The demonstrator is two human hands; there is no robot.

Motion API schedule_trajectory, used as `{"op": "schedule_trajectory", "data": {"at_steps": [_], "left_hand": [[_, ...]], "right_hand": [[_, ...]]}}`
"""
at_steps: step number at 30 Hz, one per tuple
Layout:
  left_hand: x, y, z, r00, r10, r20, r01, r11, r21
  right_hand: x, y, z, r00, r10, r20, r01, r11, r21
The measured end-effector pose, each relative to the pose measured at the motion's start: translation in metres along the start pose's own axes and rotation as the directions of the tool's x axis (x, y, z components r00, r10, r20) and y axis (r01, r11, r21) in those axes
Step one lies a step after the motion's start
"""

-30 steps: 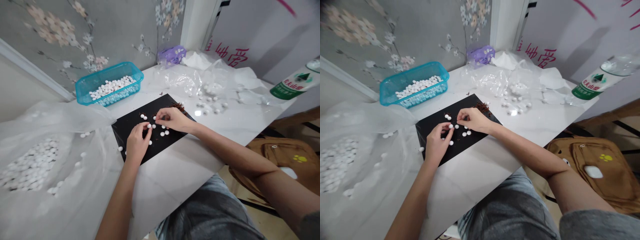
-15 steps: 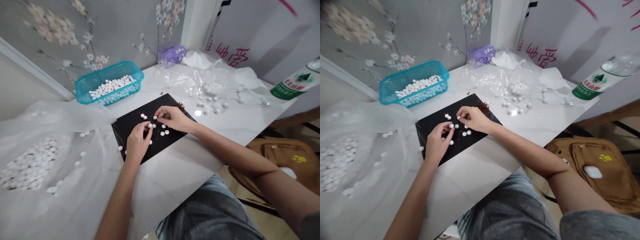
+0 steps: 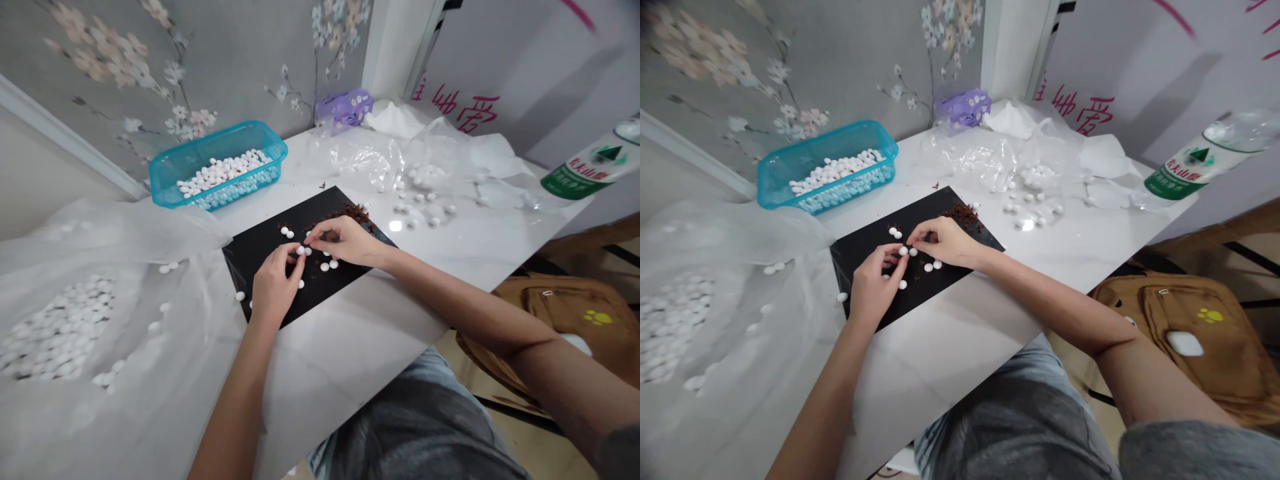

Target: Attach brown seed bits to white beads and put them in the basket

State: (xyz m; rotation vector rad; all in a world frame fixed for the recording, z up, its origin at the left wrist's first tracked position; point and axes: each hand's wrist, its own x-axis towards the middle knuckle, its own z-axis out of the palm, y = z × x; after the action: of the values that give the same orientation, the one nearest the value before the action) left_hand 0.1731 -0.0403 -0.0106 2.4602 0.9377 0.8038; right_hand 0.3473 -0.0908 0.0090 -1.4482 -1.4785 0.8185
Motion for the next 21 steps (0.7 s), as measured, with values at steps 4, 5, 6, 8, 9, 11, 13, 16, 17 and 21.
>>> {"op": "schedule_trajectory", "data": {"at_steps": [4,5,6,8,9,11,13,16,17,21], "left_hand": [[0.0002,0.0004,0.0002,1.0,0.0,0.002,0.0,1.0,0.008],[0.0002,0.0005,0.0001,1.0,-0.002,0.003,0.002,1.0,0.007],[0.0001,0.0006,0.0,1.0,-0.004,0.002,0.004,1.0,0.005],[-0.0002,0.0006,-0.0002,1.0,-0.006,0.004,0.006,1.0,0.004],[-0.0004,0.0006,-0.0004,1.0,-0.005,0.004,0.005,1.0,0.004],[-0.0006,0.0008,-0.0006,1.0,-0.003,0.006,0.003,1.0,0.003],[-0.0006,0.0012,-0.0008,1.0,-0.003,0.007,0.003,1.0,0.001],[-0.0003,0.0016,-0.0011,1.0,-0.014,0.001,0.014,1.0,-0.003],[-0.0002,0.0016,-0.0011,1.0,-0.017,-0.002,0.017,1.0,-0.005],[-0.0006,0.0015,-0.0012,1.0,-0.02,-0.007,0.02,1.0,-0.007]], "right_hand": [[0.0006,0.0011,0.0009,0.998,0.063,0.004,-0.063,0.998,0.01],[0.0009,0.0015,0.0008,0.997,0.073,0.006,-0.073,0.997,0.01],[0.0011,0.0018,0.0007,0.997,0.076,0.007,-0.076,0.997,0.012],[0.0015,0.0025,0.0005,0.998,0.061,0.008,-0.062,0.998,0.022],[0.0016,0.0029,0.0004,0.999,0.048,0.005,-0.048,0.998,0.029],[0.0015,0.0042,0.0004,1.0,0.027,0.005,-0.027,0.999,0.047],[0.0009,0.0054,0.0005,0.999,0.026,0.018,-0.027,0.997,0.072],[-0.0006,0.0053,0.0006,0.996,0.065,0.059,-0.073,0.989,0.131],[-0.001,0.0046,0.0007,0.995,0.074,0.07,-0.084,0.985,0.149],[-0.0019,-0.0002,0.0024,0.999,0.036,0.008,-0.036,0.991,0.132]]}}
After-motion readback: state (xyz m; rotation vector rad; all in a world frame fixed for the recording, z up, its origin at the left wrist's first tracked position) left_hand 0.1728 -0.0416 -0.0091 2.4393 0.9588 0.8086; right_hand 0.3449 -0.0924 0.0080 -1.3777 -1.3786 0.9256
